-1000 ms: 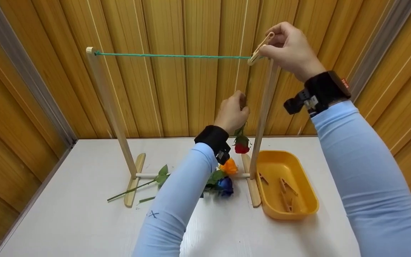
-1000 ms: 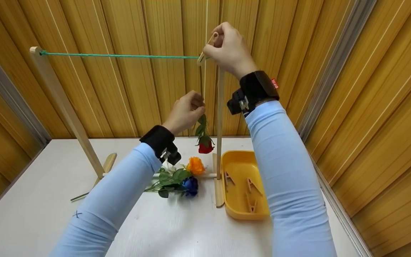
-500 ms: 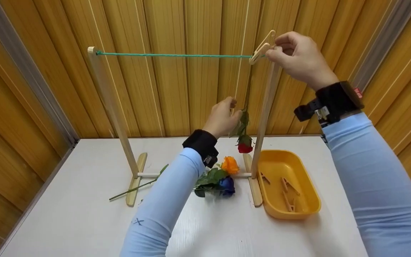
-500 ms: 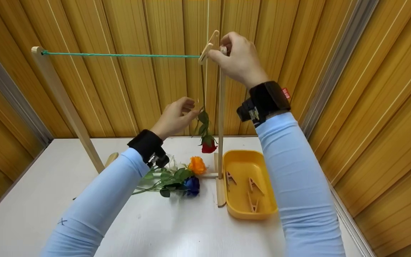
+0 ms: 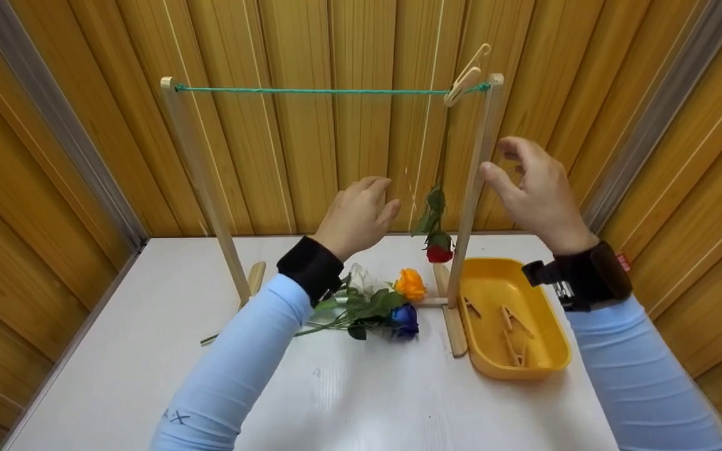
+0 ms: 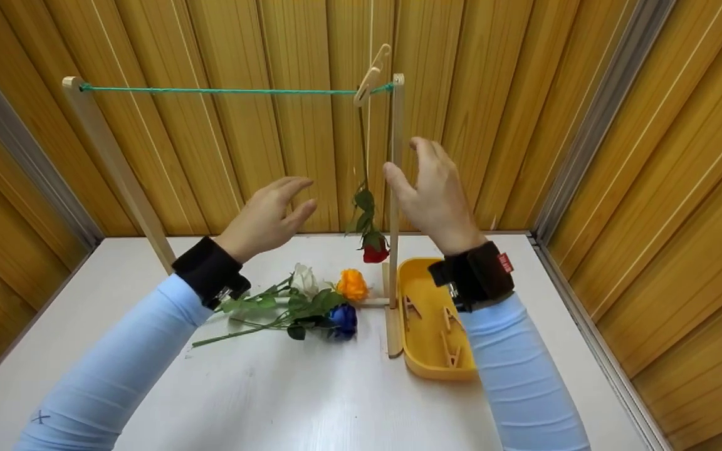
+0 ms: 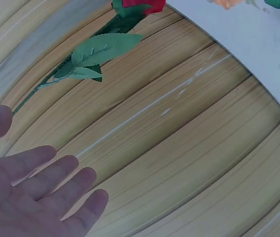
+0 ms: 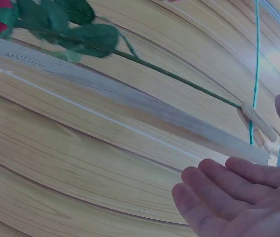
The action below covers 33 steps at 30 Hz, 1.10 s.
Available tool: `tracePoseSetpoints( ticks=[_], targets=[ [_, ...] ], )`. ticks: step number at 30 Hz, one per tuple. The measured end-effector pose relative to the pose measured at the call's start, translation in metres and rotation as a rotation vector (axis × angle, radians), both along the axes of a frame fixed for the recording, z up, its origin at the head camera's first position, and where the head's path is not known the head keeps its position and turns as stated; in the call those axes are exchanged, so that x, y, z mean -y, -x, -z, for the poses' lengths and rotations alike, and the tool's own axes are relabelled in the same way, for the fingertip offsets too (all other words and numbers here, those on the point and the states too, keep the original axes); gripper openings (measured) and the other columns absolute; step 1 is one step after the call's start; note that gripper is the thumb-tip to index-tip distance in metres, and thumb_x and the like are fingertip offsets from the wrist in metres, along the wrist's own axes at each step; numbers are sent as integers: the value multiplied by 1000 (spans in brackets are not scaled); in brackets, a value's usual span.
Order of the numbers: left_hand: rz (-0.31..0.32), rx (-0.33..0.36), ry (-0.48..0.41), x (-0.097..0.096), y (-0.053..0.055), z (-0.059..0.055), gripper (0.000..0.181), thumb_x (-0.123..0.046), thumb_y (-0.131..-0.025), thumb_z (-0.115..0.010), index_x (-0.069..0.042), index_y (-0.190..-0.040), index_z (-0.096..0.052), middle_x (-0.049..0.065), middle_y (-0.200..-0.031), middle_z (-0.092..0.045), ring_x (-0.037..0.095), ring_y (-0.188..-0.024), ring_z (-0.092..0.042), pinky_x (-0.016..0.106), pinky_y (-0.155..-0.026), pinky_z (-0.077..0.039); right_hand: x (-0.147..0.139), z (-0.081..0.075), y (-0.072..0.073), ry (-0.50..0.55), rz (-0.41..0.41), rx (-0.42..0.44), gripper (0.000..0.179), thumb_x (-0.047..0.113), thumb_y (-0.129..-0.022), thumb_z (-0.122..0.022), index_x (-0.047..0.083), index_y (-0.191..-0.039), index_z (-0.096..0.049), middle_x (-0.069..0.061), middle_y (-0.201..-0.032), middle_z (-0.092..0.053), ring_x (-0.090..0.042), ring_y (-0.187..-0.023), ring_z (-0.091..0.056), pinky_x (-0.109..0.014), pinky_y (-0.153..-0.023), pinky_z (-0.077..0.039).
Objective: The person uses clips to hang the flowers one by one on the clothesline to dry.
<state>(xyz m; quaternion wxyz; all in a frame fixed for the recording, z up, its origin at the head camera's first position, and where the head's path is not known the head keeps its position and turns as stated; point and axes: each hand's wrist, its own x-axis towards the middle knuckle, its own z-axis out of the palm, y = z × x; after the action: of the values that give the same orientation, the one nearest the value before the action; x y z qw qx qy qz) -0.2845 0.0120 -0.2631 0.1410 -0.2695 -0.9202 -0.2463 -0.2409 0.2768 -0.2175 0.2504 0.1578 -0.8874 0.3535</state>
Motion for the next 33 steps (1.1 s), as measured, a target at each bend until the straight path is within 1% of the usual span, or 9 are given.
tracePoseSetpoints(
  ticks=[4,6,11,13,17,19,24,28,33],
  targets=[
    [12,-49,33,12,-12,6,51,-33,-109,-51,0,-148,-52,20,-153,-51,36,-142,-48,53,-119,-36,3,28,-8,-28,5,-59,52,21,-106,-59,-11,-144,-47,-31,-147,-49,-47,-136,-46,-64,-113,-35],
    [13,-54,46,17,-18,11,52,-34,-109,-50,-2,-150,-51,19,-155,-48,37,-144,-45,54,-120,-33,6,42,-11,-39,0,-83,53,19,-105,-59,-12,-145,-45,-32,-149,-47,-48,-138,-44,-63,-116,-33],
    [3,-69,52,26,-32,30,55,-38,-109,-50,-5,-153,-48,18,-160,-43,37,-147,-41,55,-122,-29,14,75,-21,-66,0,-49,59,20,-106,-58,-9,-152,-39,-28,-159,-37,-45,-146,-37,-63,-119,-28],
    [-4,-89,58,30,-37,38,56,-38,-109,-49,-5,-153,-47,18,-161,-42,38,-147,-41,56,-121,-29,17,88,-24,-68,-3,-34,61,21,-105,-59,-8,-154,-36,-27,-162,-34,-44,-148,-35,-62,-120,-27],
    [-19,-135,64,35,-47,54,58,-39,-109,-48,-3,-155,-45,18,-162,-39,39,-147,-39,58,-121,-28,25,114,-29,-56,-12,-49,64,19,-104,-63,-9,-154,-36,-26,-163,-33,-43,-150,-33,-61,-120,-27],
    [-26,-147,54,35,-52,63,58,-39,-109,-48,-3,-155,-44,18,-163,-38,40,-147,-38,60,-120,-28,28,126,-31,-51,-13,-53,64,18,-103,-64,-10,-154,-37,-27,-162,-33,-43,-150,-33,-61,-120,-28],
    [-40,-159,11,33,-61,88,59,-39,-109,-49,-4,-156,-44,19,-163,-37,42,-148,-37,64,-118,-28,32,152,-38,-36,-3,-25,63,17,-102,-65,-9,-153,-39,-26,-162,-34,-44,-148,-36,-61,-117,-33],
    [-70,-171,-35,31,-69,110,58,-38,-108,-51,-4,-155,-45,19,-162,-38,42,-148,-38,65,-117,-29,31,170,-42,-14,-11,-42,60,14,-101,-67,-11,-150,-43,-26,-161,-36,-45,-144,-42,-60,-112,-39],
    [-122,-142,-88,30,-78,137,58,-38,-107,-53,-6,-155,-45,19,-162,-39,40,-149,-36,66,-117,-28,28,189,-47,14,-4,-66,59,9,-98,-69,-9,-149,-46,-29,-157,-40,-47,-141,-45,-63,-109,-41]
  ],
)
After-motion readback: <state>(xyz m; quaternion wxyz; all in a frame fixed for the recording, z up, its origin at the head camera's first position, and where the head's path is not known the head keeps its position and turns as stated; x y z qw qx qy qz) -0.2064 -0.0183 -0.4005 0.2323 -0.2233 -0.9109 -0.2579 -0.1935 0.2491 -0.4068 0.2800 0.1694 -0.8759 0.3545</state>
